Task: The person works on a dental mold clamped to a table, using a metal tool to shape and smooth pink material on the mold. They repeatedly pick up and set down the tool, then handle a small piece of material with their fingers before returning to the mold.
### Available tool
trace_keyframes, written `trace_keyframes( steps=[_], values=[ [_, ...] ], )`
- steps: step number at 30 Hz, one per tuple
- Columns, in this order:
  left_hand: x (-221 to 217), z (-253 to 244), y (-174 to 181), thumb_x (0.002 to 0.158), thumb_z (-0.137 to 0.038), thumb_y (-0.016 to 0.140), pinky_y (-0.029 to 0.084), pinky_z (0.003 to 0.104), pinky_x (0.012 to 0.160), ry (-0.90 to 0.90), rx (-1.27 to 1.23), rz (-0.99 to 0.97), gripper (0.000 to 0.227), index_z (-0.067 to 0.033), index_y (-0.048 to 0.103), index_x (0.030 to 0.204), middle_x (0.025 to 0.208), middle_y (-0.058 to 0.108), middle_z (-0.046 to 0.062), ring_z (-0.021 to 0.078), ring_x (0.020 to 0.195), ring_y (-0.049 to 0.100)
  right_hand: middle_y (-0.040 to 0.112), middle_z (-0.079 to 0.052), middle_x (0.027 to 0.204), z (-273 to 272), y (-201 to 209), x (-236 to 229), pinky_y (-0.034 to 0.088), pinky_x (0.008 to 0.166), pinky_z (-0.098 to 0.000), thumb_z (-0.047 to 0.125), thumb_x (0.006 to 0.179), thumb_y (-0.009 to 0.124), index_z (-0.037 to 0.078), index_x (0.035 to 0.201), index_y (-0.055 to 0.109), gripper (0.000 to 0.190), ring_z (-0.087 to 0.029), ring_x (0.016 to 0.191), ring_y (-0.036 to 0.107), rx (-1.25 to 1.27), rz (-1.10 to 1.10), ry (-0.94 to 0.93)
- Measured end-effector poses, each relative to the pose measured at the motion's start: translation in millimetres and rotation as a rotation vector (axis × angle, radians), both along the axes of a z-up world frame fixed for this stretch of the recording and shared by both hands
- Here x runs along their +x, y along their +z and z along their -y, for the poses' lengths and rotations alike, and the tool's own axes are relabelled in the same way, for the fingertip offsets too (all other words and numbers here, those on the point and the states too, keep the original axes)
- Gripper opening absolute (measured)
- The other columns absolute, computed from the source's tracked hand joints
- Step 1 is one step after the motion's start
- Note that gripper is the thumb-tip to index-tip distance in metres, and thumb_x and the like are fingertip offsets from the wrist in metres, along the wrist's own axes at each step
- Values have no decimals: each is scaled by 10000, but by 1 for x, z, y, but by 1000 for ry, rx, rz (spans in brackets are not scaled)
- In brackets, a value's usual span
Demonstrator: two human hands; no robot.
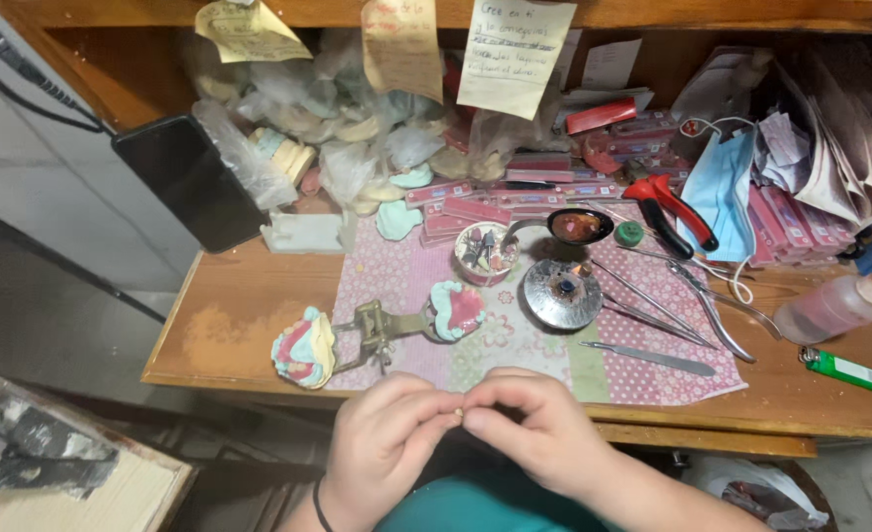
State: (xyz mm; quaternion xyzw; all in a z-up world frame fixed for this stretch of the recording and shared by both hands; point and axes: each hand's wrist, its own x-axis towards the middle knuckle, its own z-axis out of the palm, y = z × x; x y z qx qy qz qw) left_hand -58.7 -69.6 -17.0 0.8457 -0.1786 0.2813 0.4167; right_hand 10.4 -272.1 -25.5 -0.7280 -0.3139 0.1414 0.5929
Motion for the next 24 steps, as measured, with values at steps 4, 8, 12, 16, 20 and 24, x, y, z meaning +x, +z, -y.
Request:
trace_keyframes(
  steps=[4, 8, 12, 16, 20, 24],
  values=[
    [-14, -2, 3, 962, -150, 705, 550, 299, 676, 39, 75, 18, 143, -146, 770, 1089, 914, 706, 20, 178, 729, 694, 620, -35, 657, -7, -26, -6, 445, 500, -243, 184, 930, 769, 37, 937, 763, 146, -109, 532, 547, 111, -451, 43],
    [-30, -2, 6, 972, -143, 697, 551, 283, 669, 15, 39, 7, 151, -142, 774, 1103, 916, 710, 13, 168, 757, 697, 563, -104, 543, -11, -26, -14, 388, 453, -252, 121, 920, 749, 0, 946, 710, 130, -146, 455, 482, 276, -733, 178],
    [-42, 0, 2, 931, -157, 758, 567, 249, 703, -3, -109, -107, 138, -166, 814, 1057, 897, 713, 13, 139, 776, 705, 576, -116, 535, -12, -18, -18, 375, 475, -231, 121, 913, 770, 21, 940, 630, 174, -145, 422, 495, 356, -786, 346],
    [-53, 1, -4, 916, -179, 784, 546, 254, 717, 18, -185, -115, 133, -189, 822, 1043, 893, 694, 1, 131, 773, 684, 572, -120, 647, -16, -30, -20, 433, 420, -263, 58, 895, 786, 28, 982, 587, 219, -180, 465, 527, 434, -873, 416],
    [-65, 2, -10, 941, -178, 755, 566, 267, 735, 81, -241, -22, 117, -172, 804, 1047, 913, 708, 27, 152, 785, 694, 539, -81, 626, -30, -23, -24, 414, 450, -275, 102, 907, 769, 56, 950, 558, 221, -180, 453, 509, 442, -896, 528],
    [-87, -5, -17, 947, -168, 762, 584, 283, 785, 127, -299, 16, 172, -191, 779, 1117, 967, 716, 35, 164, 834, 696, 499, -105, 561, -52, -6, -33, 388, 444, -298, 81, 902, 737, 74, 830, 514, 235, -191, 434, 485, 442, -928, 645]
  ],
)
